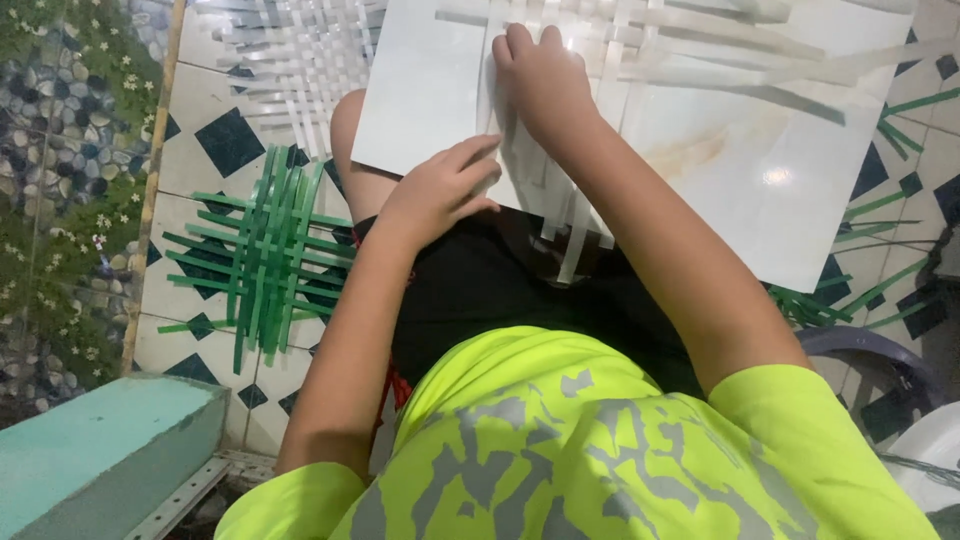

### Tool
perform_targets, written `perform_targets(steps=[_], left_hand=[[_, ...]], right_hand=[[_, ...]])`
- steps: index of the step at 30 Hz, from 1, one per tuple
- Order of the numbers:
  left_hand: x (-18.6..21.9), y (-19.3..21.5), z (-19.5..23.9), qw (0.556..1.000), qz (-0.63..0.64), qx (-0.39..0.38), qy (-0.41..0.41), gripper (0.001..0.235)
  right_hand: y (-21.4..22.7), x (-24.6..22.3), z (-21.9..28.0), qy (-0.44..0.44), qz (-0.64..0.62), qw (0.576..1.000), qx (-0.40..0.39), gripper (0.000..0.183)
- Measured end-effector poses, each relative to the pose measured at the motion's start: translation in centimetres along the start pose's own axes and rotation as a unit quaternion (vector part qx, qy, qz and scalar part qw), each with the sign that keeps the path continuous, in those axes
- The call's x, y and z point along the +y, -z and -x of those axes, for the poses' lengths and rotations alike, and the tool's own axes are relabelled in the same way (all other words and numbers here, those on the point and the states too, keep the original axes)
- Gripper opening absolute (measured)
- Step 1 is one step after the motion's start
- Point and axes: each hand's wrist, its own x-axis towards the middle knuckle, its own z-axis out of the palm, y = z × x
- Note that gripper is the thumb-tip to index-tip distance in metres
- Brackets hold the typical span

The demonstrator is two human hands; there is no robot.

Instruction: Weaving white plastic strips together on a flat surface to create a mat.

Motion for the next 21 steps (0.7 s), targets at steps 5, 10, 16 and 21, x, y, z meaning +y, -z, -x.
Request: perform_targets(steps=[5,10,16,21], left_hand=[[0.5,0.0,-0.4,0.997,-0.046,0.058,-0.009,0.031],[0.2,-0.3,-0.8,0.991,-0.064,0.118,-0.023,0.025],[0.7,1.1,-1.5,0.985,0.055,0.165,0.013,0.022],[-1.2,3.0,-2.8,0.987,0.039,0.153,0.018,0.038]], right_hand=[[1.7,0.1,0.2,-0.027,-0.060,0.997,-0.033,0.039],[2.1,1.0,0.6,-0.026,-0.100,0.995,-0.005,0.038],[2.2,2.0,1.0,-0.027,-0.157,0.987,-0.019,0.040],[4.1,2.6,1.7,-0.046,-0.250,0.967,-0.026,0.051]])
